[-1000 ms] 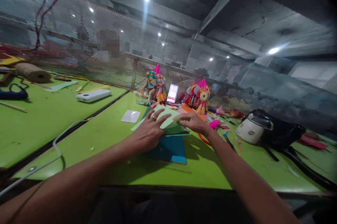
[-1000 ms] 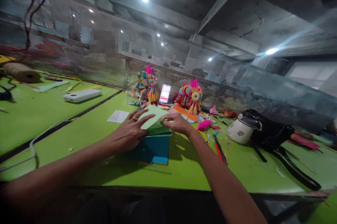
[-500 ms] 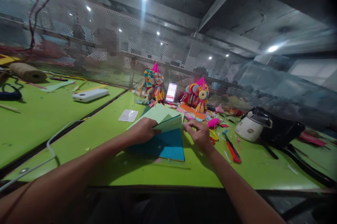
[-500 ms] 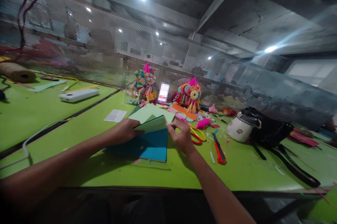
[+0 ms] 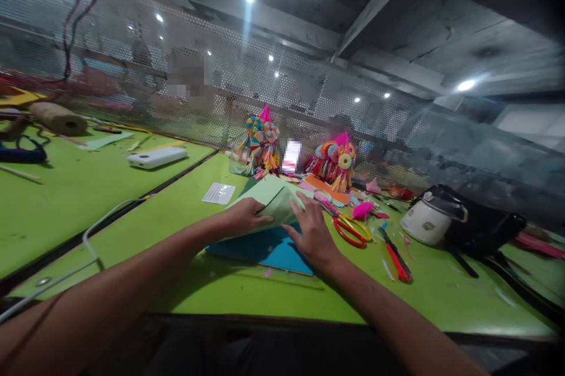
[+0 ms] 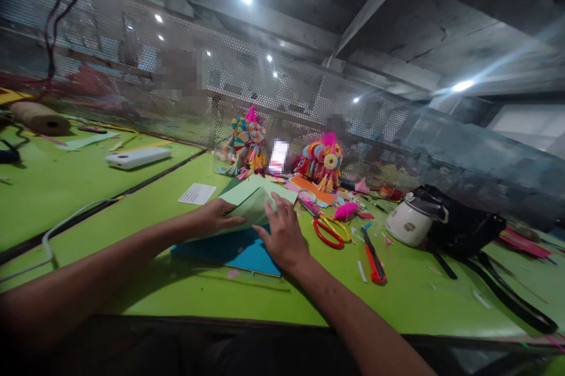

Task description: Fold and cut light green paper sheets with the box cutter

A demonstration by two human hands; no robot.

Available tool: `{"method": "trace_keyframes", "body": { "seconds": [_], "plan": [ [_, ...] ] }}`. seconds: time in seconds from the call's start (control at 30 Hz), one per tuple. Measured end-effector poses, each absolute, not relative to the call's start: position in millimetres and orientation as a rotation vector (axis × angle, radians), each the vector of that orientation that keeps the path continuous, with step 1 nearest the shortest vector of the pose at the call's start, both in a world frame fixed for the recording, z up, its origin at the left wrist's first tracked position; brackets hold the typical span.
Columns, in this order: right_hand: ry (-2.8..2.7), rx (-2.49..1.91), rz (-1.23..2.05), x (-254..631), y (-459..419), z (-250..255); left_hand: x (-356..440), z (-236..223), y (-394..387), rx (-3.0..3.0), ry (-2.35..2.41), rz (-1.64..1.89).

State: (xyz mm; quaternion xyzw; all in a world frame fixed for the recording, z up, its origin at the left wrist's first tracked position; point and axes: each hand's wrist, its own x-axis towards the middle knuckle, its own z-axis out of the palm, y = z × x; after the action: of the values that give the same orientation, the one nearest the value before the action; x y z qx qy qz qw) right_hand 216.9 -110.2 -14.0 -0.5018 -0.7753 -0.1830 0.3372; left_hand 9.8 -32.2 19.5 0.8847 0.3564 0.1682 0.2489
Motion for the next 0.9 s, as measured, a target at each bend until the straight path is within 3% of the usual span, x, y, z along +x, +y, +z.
{"method": "trace_keyframes", "body": {
  "seconds": [0.6,0.9],
  "plan": [
    [-2.097,-1.07,-0.426,212.2,-105.6,-24.3,8.0,7.8,-21.0,2.079,0.806,0.425],
    [-2.127,-1.048,-0.394,214.4,-107.6,-26.7,7.5,8.5,-27.9,2.037,0.699,0.574]
  ]
}}
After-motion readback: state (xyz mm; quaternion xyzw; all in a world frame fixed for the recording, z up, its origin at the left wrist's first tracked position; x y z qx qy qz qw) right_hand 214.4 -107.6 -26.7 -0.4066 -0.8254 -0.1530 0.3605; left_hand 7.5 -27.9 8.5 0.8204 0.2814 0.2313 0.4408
